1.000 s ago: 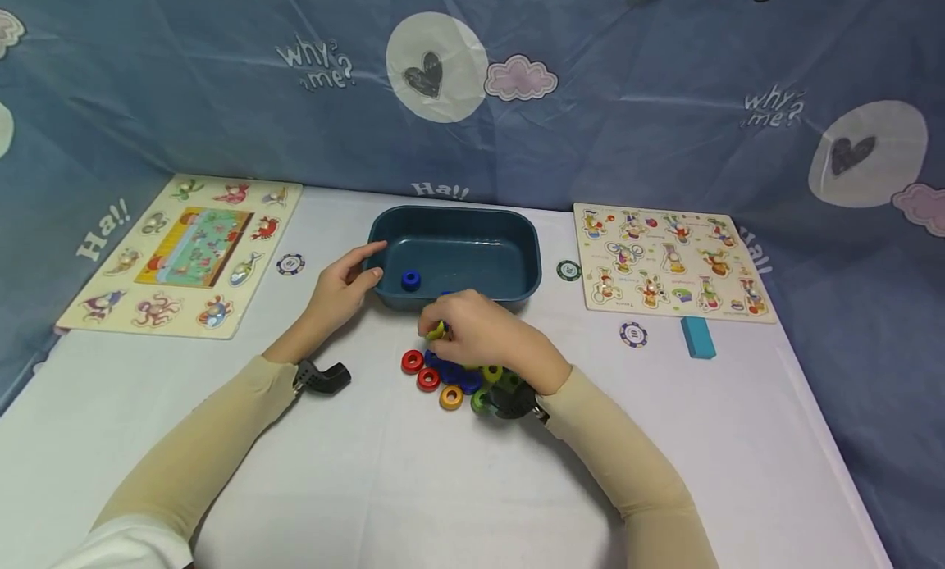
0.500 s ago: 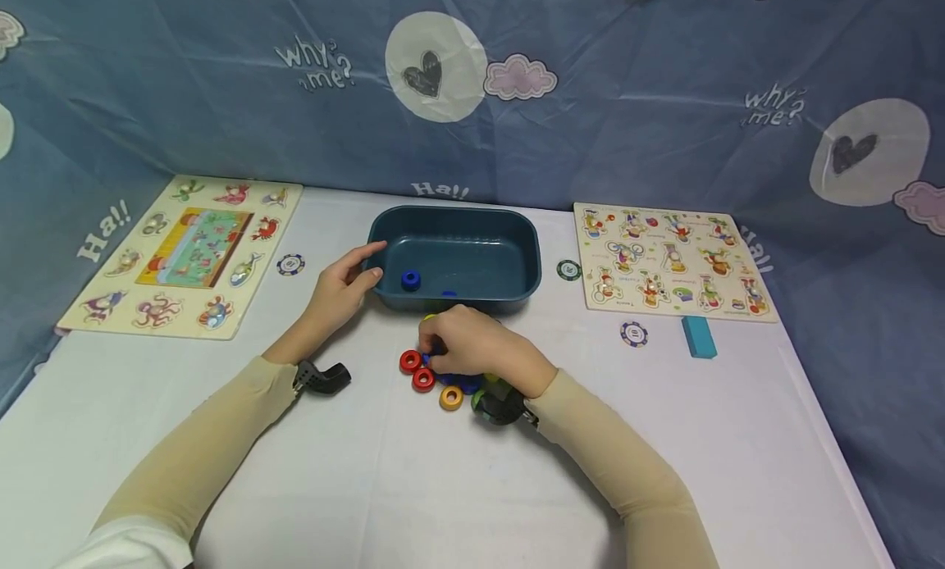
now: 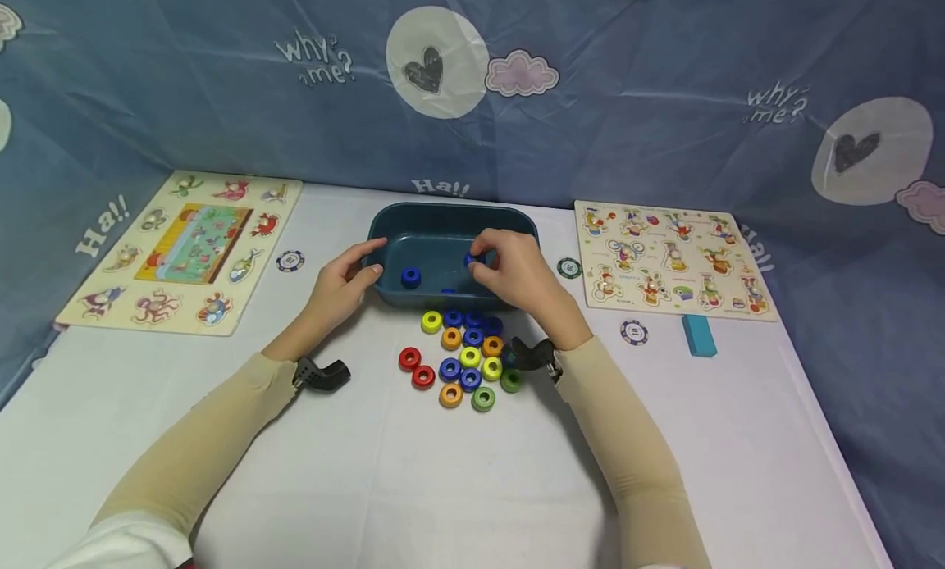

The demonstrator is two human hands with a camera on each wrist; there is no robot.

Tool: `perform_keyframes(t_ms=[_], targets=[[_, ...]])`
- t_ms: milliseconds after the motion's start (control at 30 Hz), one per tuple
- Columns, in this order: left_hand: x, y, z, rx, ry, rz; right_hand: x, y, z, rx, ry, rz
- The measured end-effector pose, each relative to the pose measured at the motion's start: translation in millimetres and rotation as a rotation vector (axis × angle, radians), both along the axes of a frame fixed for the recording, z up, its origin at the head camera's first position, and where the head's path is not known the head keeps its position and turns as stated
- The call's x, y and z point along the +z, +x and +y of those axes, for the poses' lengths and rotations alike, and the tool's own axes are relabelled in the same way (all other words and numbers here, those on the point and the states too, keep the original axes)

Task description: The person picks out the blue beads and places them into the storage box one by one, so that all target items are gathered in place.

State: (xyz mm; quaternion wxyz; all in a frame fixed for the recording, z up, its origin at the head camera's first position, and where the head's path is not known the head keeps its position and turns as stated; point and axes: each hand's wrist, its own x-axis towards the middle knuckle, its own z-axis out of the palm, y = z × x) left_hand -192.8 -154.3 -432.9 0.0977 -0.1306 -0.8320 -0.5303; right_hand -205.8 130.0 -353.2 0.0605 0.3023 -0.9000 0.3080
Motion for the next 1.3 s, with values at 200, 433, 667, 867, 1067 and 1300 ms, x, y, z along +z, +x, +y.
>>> perform_keyframes(t_ms=[200, 433, 667, 867, 1067, 1300], targets=[[-1.9, 0.5, 2, -0.017, 0.001, -0.015, -23.8, -24.3, 0, -0.072, 0.123, -0.104], [0.4, -0.1, 2, -0.014, 0.006, -0.019, -24.0, -27.9, -3, -0.078, 0.217, -0.186], [0.2, -0.3, -1, -0.019, -0.004, -0.017, -25.6, -27.1, -3, -0.087, 0.170, -0.199], [0.3, -0.8, -1, -0.017, -0.009, -0.020, -25.6, -27.1, -2, -0.079, 0.117, -0.173], [5.2, 2.2, 0, -0.016, -0.010, -0.026, -22.8, -23.6, 1, -0.041, 0.018, -0.135], [0.3, -0.2, -1, -0.016, -0.017, -0.020, 9.0, 14.0, 0, 0.159, 0.011, -0.108]])
